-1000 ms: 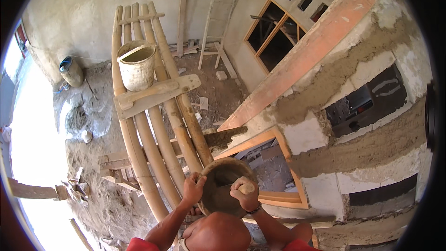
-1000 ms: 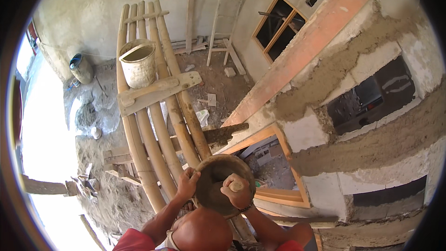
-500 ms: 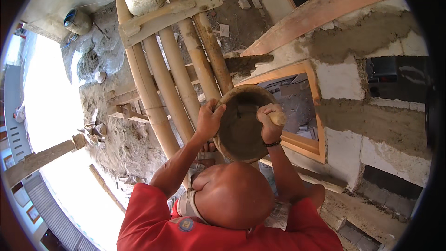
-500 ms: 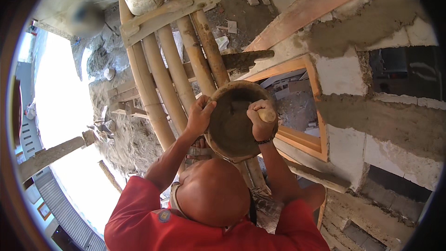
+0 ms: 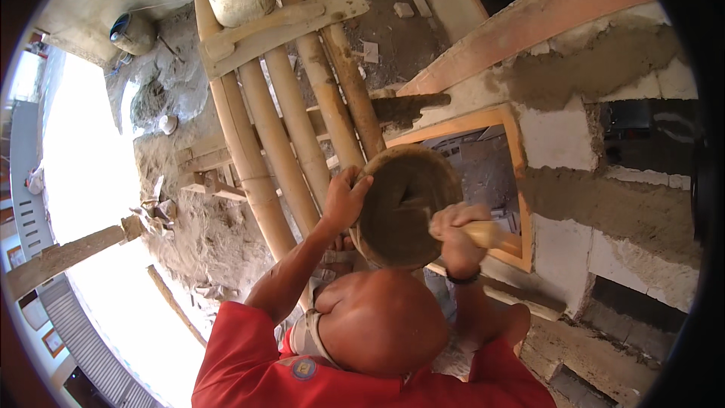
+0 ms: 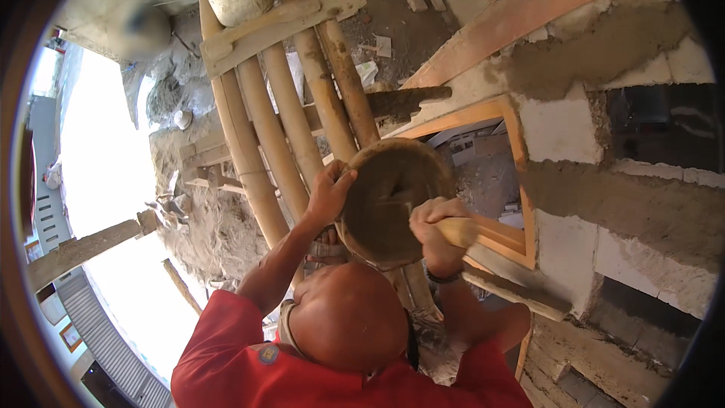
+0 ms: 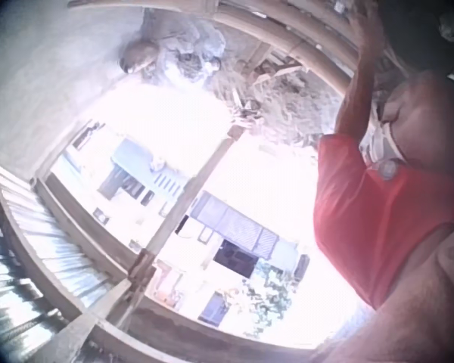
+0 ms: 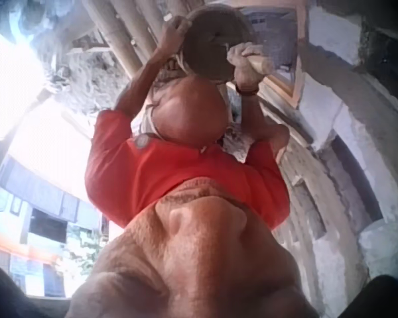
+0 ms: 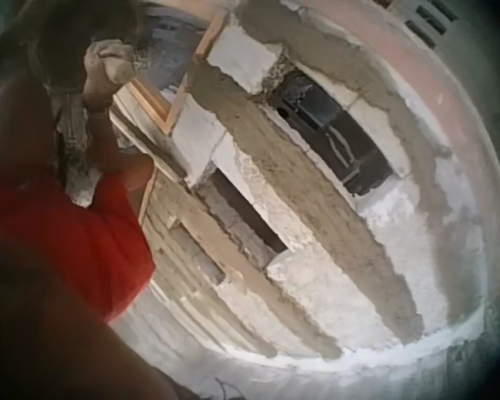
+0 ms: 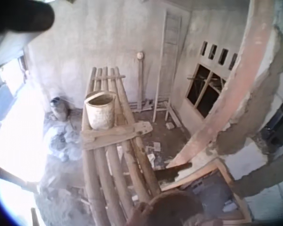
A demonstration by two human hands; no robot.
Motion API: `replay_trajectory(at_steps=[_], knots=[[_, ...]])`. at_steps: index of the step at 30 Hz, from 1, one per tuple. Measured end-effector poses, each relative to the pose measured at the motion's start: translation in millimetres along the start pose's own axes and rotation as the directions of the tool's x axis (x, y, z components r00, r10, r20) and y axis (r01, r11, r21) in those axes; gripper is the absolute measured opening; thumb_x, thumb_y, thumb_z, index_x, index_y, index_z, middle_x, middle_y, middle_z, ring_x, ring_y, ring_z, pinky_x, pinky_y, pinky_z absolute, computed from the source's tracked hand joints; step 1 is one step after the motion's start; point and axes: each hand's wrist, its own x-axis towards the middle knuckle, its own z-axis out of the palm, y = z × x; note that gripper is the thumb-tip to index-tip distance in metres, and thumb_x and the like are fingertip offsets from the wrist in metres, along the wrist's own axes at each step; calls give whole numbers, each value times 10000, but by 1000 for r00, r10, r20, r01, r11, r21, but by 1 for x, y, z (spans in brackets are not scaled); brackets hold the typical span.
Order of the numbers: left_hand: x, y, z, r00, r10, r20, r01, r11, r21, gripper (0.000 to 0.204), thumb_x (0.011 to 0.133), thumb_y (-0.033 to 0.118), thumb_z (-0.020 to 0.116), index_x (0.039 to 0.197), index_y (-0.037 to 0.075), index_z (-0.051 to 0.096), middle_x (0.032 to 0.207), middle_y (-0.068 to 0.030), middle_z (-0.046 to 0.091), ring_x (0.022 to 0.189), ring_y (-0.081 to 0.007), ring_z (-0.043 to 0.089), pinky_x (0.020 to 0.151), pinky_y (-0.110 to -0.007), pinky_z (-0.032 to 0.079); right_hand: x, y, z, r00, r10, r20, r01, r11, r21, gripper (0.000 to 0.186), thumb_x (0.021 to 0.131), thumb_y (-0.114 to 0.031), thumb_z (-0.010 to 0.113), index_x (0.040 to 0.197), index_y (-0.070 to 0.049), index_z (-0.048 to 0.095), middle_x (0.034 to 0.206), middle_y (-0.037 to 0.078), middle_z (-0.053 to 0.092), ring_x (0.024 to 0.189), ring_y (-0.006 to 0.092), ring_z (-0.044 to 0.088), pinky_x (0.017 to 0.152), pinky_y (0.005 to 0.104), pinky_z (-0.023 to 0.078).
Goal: The person applies wet mortar to a wall using a trowel while perched on a bamboo scaffold, scooping the mixture from a bucket and smoothing it into gaps in the masonry.
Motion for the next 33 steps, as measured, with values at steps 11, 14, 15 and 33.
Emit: replay_trajectory(at_steps=[11, 14, 15, 33], knots=[[0, 0, 7, 1000, -22, 22, 23, 999, -46, 240, 873, 183, 631, 781, -18, 538, 637, -94, 495, 625, -163, 452, 593, -355, 401, -3, 68, -43, 998, -62, -14, 38, 767, -640, 199, 731, 51, 690, 835, -44, 550, 753, 54, 610, 686, 154, 579, 657, 295, 477], [-3, -6, -6, 1000, 1, 9, 0, 1000, -9, 250, 868, 181, 636, 767, -19, 524, 628, -93, 480, 618, -167, 442, 587, -361, 392, 17, 37, -14, 992, -124, 37, 124, 829, -546, 216, 726, 70, 689, 839, -44, 545, 756, 65, 605, 689, 160, 579, 663, 293, 474], [-3, -5, -7, 1000, 2, 4, -2, 1000, -8, 255, 867, 181, 638, 763, -19, 520, 626, -93, 476, 617, -167, 439, 585, -363, 389, 21, 33, -10, 985, -175, 17, 164, 880, -447, 228, 722, 84, 685, 843, -45, 542, 761, 69, 603, 691, 162, 578, 665, 293, 474], [-4, 1, -9, 998, 59, -27, -57, 996, 73, 282, 860, 229, 649, 798, -31, 559, 654, -193, 524, 598, -280, 488, 598, -408, 408, 33, -12, 9, 991, -87, 99, 64, 976, 210, 282, 695, 178, 606, 846, -43, 517, 719, 60, 494, 632, 167, 489, 542, 315, 441]])
